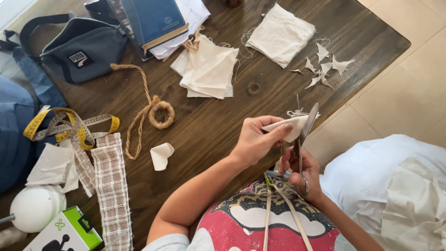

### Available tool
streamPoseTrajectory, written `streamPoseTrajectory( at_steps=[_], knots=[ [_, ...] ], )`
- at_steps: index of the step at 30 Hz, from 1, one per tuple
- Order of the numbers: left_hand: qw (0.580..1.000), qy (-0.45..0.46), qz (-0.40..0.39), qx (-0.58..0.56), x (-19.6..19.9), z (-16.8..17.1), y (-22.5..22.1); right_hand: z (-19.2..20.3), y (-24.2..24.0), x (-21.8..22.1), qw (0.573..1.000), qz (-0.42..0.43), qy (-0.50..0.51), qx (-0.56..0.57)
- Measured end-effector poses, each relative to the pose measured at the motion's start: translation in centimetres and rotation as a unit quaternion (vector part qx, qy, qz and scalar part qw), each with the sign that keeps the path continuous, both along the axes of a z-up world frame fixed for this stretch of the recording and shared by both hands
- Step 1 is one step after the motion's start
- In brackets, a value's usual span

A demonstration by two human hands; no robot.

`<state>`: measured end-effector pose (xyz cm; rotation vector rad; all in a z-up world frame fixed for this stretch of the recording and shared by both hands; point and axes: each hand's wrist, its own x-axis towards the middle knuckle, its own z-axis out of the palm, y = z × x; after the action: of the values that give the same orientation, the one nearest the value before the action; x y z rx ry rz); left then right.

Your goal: Folding and cutting fabric squares to create decorative flower shapes

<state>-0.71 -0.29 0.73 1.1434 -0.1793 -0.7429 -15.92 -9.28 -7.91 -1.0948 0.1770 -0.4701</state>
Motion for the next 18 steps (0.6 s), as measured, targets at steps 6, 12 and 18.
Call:
streamPoseTrajectory(
  at_steps=[6, 12, 18],
  knots=[
    [0.998, -0.057, -0.020, 0.012, 0.9, 0.4, -0.2, 1.8, 0.0, -1.2, 1.000, -0.010, 0.014, -0.018],
    [0.994, -0.075, -0.070, 0.021, 1.8, 0.6, 0.2, 1.0, -2.3, -2.7, 0.996, 0.020, 0.034, -0.080],
    [0.992, -0.089, -0.093, 0.018, 1.5, -0.2, -0.5, 2.3, -2.8, -1.4, 0.996, 0.078, 0.035, -0.035]
  ],
)
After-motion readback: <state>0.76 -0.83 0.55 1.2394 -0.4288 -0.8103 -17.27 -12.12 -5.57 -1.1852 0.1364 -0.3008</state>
